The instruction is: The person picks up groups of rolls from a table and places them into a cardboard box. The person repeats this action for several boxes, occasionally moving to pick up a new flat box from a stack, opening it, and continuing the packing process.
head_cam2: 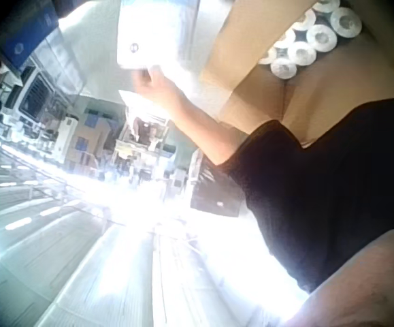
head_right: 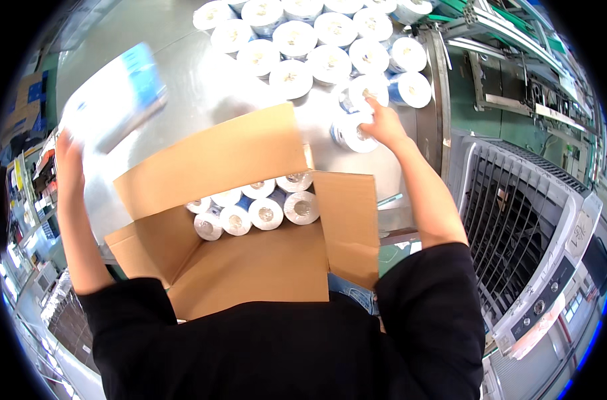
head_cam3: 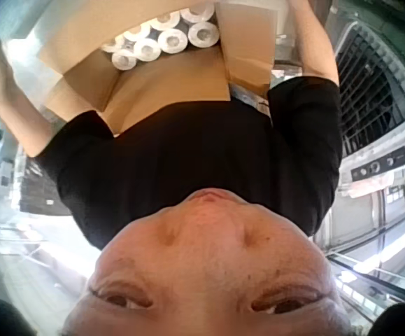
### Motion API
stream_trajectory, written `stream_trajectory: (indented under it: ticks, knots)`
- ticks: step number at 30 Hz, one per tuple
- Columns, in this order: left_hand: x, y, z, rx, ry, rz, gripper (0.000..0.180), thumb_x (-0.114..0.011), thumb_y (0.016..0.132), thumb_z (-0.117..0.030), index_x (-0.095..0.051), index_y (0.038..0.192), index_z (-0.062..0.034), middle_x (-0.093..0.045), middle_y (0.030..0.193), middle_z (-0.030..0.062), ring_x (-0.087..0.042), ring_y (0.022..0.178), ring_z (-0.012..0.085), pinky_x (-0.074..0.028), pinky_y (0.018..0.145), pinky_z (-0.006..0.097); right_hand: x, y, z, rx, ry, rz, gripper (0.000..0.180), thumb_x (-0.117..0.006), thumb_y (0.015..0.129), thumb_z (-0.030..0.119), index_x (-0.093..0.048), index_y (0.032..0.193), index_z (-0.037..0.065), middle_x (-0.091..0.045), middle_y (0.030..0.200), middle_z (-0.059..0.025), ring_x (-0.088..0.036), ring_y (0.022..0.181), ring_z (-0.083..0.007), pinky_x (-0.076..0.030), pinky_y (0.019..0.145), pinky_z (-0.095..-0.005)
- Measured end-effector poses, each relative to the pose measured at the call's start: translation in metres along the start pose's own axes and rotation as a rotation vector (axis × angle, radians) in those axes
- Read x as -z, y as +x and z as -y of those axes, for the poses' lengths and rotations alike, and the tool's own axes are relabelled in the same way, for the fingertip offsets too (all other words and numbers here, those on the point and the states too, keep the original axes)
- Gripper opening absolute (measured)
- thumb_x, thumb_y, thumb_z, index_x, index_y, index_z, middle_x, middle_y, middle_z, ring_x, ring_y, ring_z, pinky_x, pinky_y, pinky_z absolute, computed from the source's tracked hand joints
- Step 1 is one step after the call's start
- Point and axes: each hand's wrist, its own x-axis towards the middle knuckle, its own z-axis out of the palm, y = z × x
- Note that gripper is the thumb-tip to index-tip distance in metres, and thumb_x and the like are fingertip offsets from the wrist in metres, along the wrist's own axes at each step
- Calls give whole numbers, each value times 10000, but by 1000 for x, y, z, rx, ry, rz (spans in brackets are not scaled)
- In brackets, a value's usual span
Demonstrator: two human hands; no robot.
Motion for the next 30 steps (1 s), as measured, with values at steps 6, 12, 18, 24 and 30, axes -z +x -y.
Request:
stream_trajectory:
  ticks: [6, 12, 18, 24, 30]
  knots:
    - [-11, -179, -49, 407, -236, 295, 410, -644, 752, -147, -585, 1126, 12, -579, 1094, 88, -540, 1046, 186, -413, 894, 274, 113, -89, 96, 72, 145, -280, 666, -677, 667, 118, -483, 1294, 4, -621, 684, -32, -540, 615, -76, -459, 596, -238]
    - [-60, -233, -2, -43, 814, 482, 319, -692, 601, -121, -681, 911, -46, -511, 965, 132, -488, 980, 286, -432, 837, 373, 130, -185, 222, 844, 100, -460, 601, -707, 740, 41, -421, 1260, -56, -653, 838, -125, -640, 763, -197, -514, 676, -277]
    - [-85, -239, 96, -363, 985, 552, 221, -590, 707, -148, -686, 891, -73, -508, 1053, 132, -447, 1052, 292, -392, 904, 369, -5, -224, 273, 785, -186, 652, 614, -640, 762, 157, -335, 1263, -22, -584, 675, -214, -596, 629, -392, -491, 581, -450]
    - [-75, -229, 103, -152, 993, 764, 225, -646, 732, -191, -704, 944, -141, -509, 1123, 155, -458, 1116, 315, -431, 876, 394, -137, -184, 286, 643, -187, 587, 614, -606, 752, 108, -322, 1244, -126, -610, 728, -253, -617, 718, -405, -509, 649, -442]
    - [-77, -141, -9, -202, 238, 547, 150, -597, 834, -178, -667, 918, -76, -606, 819, 112, -595, 785, 251, -471, 712, 368, -161, -159, 280, 555, 103, 974, 819, -523, 860, 111, 47, 1447, 64, -547, 1079, -317, -558, 990, -398, -429, 885, -430]
